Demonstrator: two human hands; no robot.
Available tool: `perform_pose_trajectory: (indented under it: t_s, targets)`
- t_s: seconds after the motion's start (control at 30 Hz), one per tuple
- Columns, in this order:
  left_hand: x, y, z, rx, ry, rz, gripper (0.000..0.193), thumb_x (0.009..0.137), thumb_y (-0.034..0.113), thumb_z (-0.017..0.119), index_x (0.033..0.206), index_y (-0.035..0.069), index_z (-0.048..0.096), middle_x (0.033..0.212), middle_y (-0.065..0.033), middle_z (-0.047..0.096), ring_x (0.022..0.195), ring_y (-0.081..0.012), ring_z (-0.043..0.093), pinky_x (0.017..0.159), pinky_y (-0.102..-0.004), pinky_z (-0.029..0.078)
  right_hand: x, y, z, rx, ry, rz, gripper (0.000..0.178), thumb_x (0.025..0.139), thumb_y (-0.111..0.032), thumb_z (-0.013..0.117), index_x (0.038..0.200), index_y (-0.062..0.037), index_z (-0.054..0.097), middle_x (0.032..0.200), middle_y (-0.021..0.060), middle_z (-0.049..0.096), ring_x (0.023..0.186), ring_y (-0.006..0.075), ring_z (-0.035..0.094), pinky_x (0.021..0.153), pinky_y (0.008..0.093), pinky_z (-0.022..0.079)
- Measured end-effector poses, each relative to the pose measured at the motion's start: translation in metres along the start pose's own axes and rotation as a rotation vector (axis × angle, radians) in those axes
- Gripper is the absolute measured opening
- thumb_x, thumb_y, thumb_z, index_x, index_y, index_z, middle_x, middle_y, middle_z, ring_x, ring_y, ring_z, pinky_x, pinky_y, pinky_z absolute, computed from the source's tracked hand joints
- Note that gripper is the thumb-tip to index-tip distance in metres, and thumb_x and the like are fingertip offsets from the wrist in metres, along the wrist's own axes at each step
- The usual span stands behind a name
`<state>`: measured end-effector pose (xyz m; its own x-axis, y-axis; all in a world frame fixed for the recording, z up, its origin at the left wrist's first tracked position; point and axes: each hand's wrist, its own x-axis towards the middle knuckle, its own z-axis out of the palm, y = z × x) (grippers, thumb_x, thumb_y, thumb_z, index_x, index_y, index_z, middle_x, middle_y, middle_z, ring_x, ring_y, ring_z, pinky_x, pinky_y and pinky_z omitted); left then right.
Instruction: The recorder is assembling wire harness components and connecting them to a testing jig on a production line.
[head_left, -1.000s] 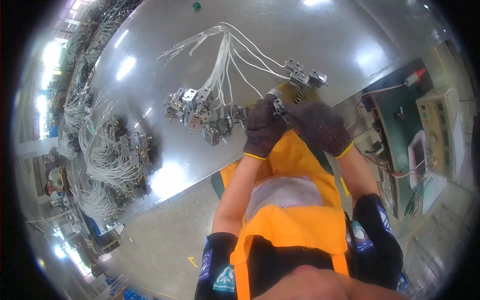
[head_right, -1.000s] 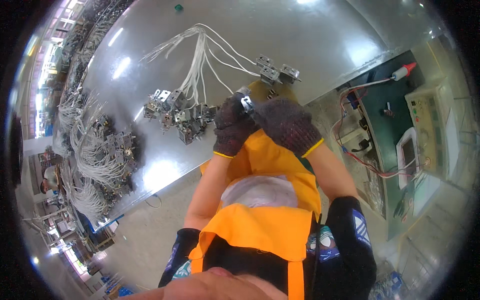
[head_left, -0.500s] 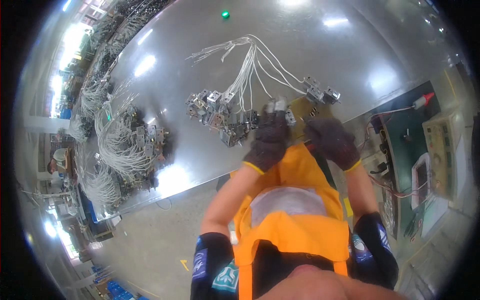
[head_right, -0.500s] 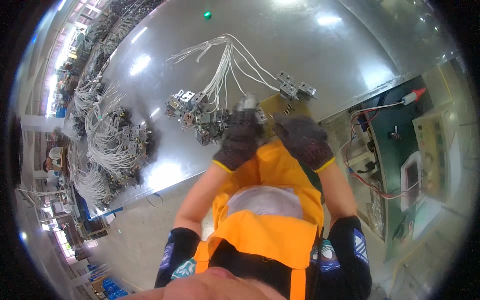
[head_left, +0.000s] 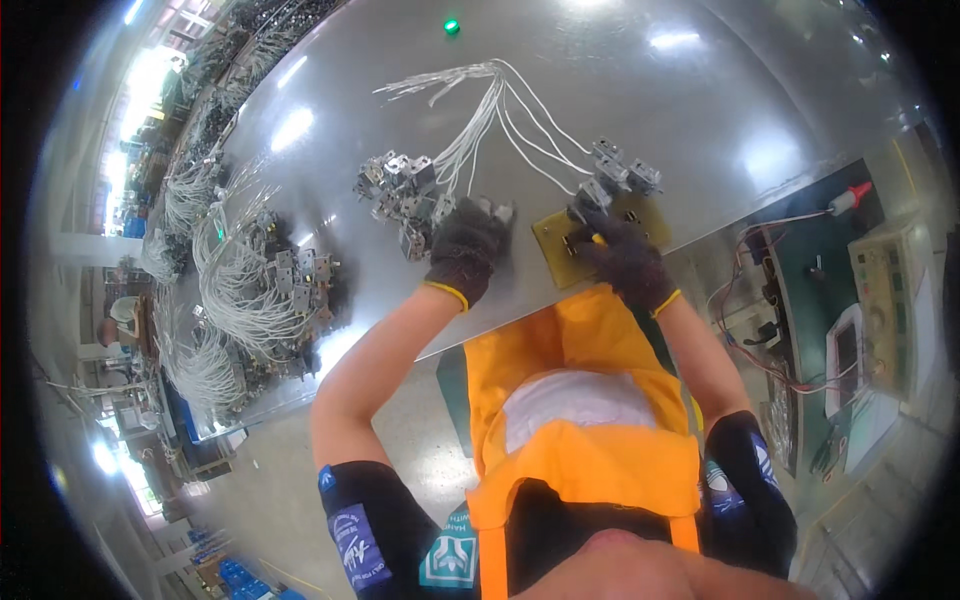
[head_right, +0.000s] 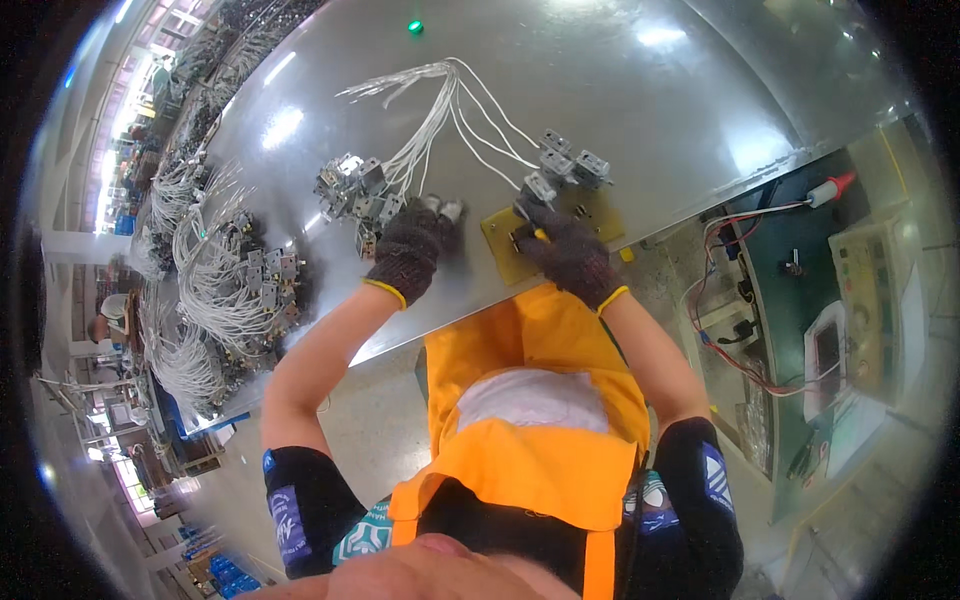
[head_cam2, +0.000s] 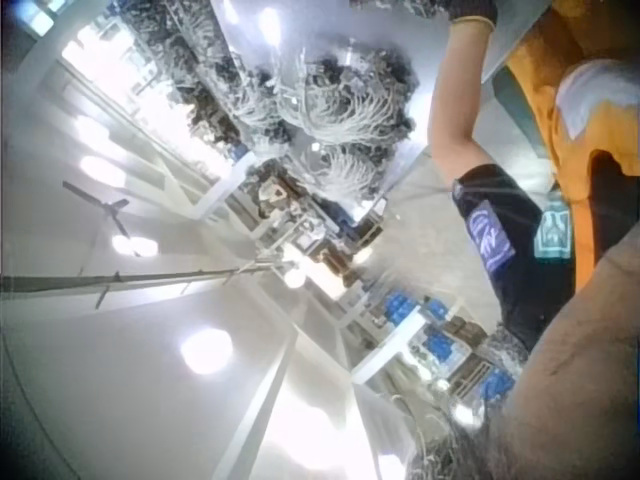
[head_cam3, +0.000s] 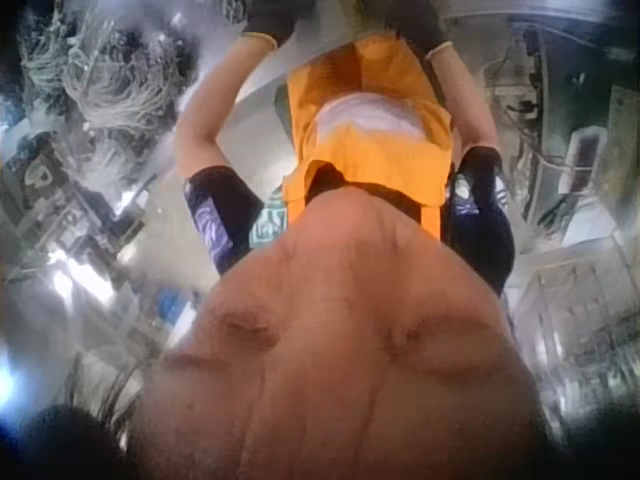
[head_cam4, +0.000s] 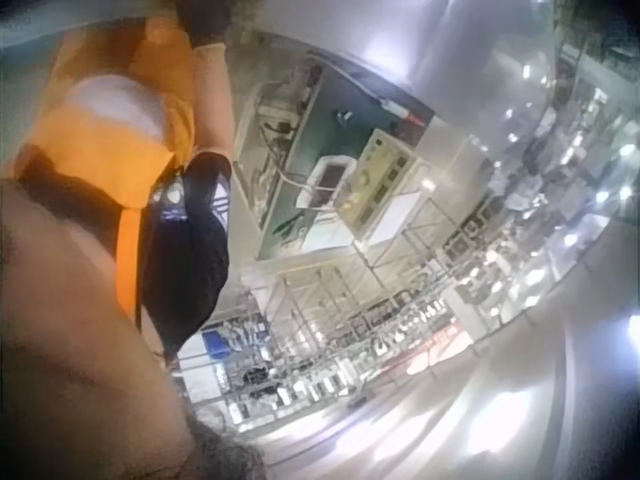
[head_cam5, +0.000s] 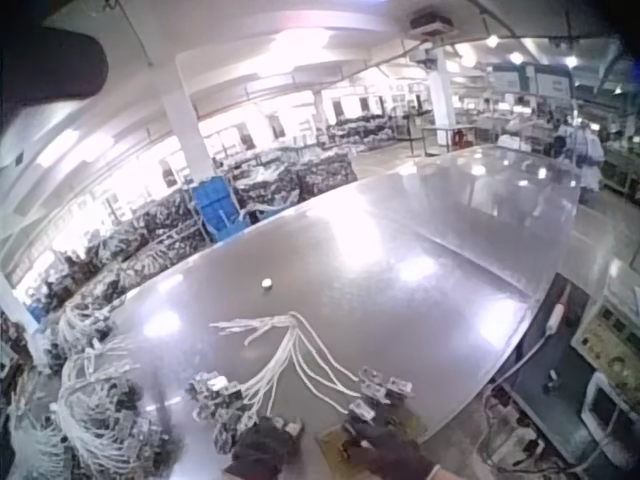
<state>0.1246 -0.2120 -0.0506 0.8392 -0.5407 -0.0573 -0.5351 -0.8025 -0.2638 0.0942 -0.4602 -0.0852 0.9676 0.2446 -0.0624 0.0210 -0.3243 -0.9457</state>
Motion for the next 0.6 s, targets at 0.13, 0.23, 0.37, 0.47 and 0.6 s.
perform_pose_trajectory:
  t_s: [0.13, 0.23, 0.37, 0.47, 0.6]
  targets:
    - [0.013, -0.007, -0.001, -0.129, -0.122, -0.106, 0.032, 0.086, 0.010, 0.051, 0.118, 0.008, 0.056, 0.102, -0.0156, 0.065, 0.097, -0.0331, 0.063, 0.085, -0.0444, 0.050, 0.017, 0.031, -0.007, -0.031, 0.013, 0.026, 0.056, 0.084, -0.019, 0.065, 0.137, -0.0057, 0.052, 0.115, 0.0096, 0.067, 0.108, 0.0220, 0.062, 0.097, 0.0330, 0.046]
    - [0.005, -0.008, 0.014, -0.179, -0.017, -0.126, 0.032, 0.083, 0.009, 0.055, 0.115, 0.007, 0.057, 0.095, -0.0160, 0.064, 0.092, -0.0344, 0.063, 0.083, -0.0438, 0.050, 0.022, -0.036, -0.017, -0.094, -0.031, 0.212, 0.058, 0.084, -0.022, 0.065, 0.138, -0.0048, 0.051, 0.118, 0.0133, 0.066, 0.113, 0.0270, 0.060, 0.099, 0.0356, 0.045]
    - [0.004, 0.015, 0.003, -0.596, 0.263, -0.121, 0.055, 0.077, 0.002, 0.053, 0.132, 0.001, 0.047, 0.113, -0.0221, 0.059, 0.105, -0.0391, 0.056, 0.092, -0.0468, 0.045, 0.028, -0.012, 0.024, 0.064, 0.021, 0.039, 0.061, 0.085, -0.027, 0.064, 0.138, -0.0015, 0.048, 0.122, 0.0175, 0.063, 0.118, 0.0299, 0.057, 0.100, 0.0377, 0.043]
    - [0.003, 0.037, -0.020, -0.728, 0.286, -0.101, 0.057, 0.079, 0.003, 0.054, 0.134, 0.001, 0.046, 0.113, -0.0222, 0.059, 0.104, -0.0406, 0.056, 0.092, -0.0475, 0.045, 0.042, -0.011, 0.046, -0.131, 0.114, -0.024, 0.051, 0.086, -0.026, 0.060, 0.129, 0.0004, 0.053, 0.117, 0.0219, 0.063, 0.107, 0.0256, 0.061, 0.095, 0.0369, 0.045]
    - [-0.001, 0.057, 0.002, -0.756, 0.476, -0.191, 0.058, 0.081, 0.007, 0.058, 0.137, 0.001, 0.044, 0.113, -0.0236, 0.058, 0.104, -0.0412, 0.056, 0.090, -0.0471, 0.045, 0.051, -0.026, 0.045, 0.314, -0.164, -0.068, 0.044, 0.089, -0.024, 0.053, 0.124, 0.0030, 0.056, 0.118, 0.0265, 0.062, 0.112, 0.0369, 0.059, 0.098, 0.0405, 0.044]
